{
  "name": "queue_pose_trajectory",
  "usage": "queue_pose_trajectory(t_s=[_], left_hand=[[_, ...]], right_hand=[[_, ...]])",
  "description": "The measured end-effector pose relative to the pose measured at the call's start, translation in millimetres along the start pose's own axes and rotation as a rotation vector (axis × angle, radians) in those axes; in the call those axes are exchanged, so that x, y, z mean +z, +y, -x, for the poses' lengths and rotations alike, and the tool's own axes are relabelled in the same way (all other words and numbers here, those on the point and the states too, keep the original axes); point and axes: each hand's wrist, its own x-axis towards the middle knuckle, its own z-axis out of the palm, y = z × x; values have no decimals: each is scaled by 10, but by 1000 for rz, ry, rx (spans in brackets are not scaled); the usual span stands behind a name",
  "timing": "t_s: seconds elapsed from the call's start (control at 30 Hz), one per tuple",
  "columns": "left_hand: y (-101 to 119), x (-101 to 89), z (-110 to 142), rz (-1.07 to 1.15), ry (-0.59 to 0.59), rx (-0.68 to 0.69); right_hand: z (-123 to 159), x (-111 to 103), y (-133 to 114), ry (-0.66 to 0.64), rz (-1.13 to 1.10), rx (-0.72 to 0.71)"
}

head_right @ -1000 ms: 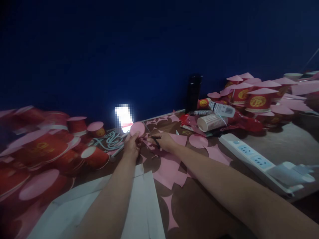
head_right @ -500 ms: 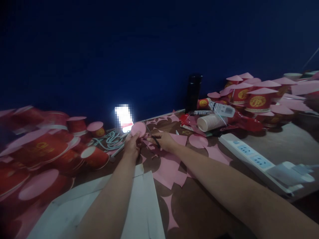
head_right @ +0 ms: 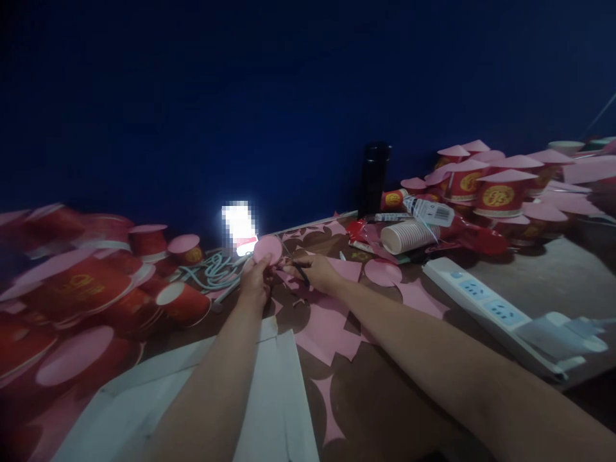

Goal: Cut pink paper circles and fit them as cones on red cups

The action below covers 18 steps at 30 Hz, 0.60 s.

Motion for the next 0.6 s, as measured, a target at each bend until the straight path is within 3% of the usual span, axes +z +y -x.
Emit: queue_pose_trajectory(t_s=[0.6], left_hand=[[-14, -11, 0, -24, -6, -6]], right_hand=[[-5, 5, 1, -3, -9, -15]])
